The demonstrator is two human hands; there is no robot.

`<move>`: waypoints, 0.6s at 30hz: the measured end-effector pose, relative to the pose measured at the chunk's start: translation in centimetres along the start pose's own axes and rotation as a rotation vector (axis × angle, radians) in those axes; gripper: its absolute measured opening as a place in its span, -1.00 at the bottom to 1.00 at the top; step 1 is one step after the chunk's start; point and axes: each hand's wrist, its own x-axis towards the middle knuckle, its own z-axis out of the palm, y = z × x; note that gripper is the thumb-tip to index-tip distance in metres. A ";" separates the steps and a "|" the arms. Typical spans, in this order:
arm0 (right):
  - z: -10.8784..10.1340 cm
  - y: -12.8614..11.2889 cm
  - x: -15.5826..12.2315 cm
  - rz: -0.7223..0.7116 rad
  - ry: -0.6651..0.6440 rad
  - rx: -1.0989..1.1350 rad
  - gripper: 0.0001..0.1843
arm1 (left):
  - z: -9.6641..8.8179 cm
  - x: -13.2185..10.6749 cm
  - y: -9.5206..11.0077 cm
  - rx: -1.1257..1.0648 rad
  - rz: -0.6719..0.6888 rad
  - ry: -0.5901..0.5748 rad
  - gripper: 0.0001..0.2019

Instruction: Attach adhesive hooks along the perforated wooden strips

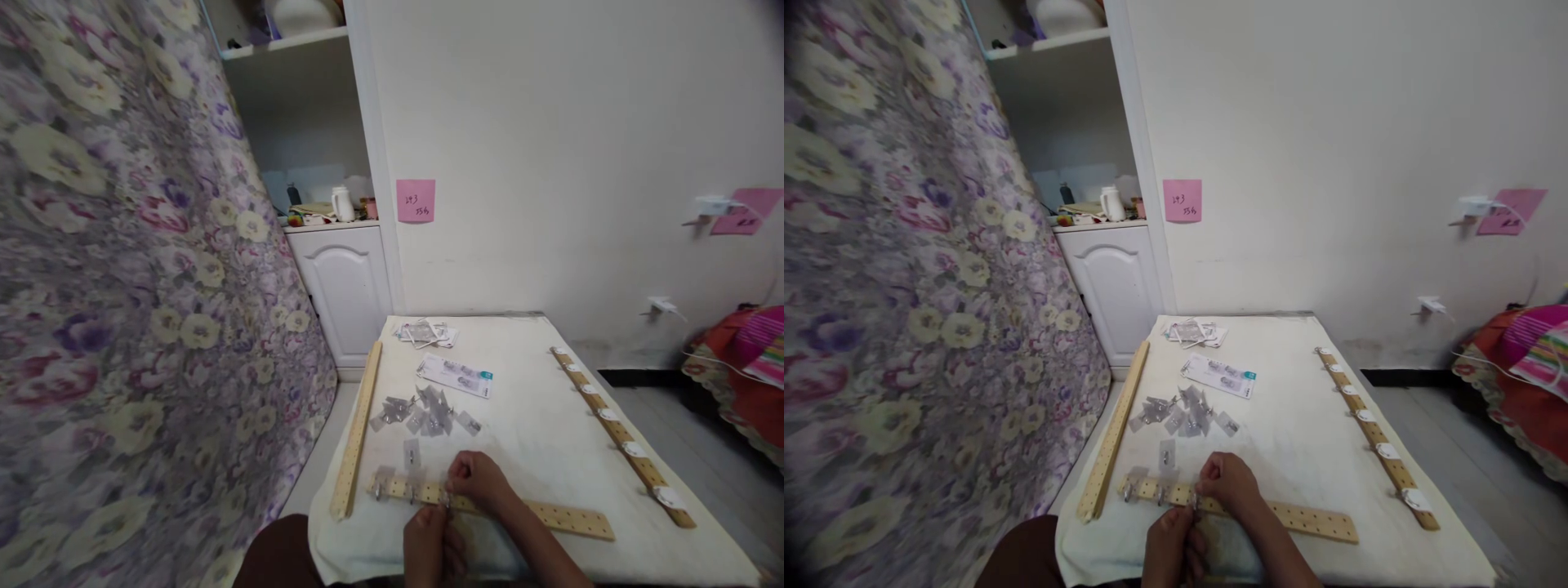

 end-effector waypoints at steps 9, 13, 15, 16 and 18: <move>-1.1 -1.1 -2.4 -0.097 0.165 -0.062 -0.81 | -0.3 -0.8 0.7 -0.028 0.016 -0.020 -0.60; -2.4 0.2 -4.9 -0.115 0.213 -0.222 -0.73 | -0.2 -1.1 1.1 -0.069 -0.027 -0.014 -0.56; -2.6 0.7 -5.7 -0.116 0.192 -0.270 -0.71 | -0.1 -1.1 1.1 -0.088 -0.049 -0.008 -0.55; -2.7 0.9 -6.0 -0.119 0.184 -0.281 -0.72 | -0.1 -1.0 1.0 -0.102 -0.054 -0.009 -0.56; -2.6 1.1 -6.3 -0.135 0.180 -0.279 -0.73 | -0.2 -0.9 0.9 -0.138 -0.056 -0.010 -0.56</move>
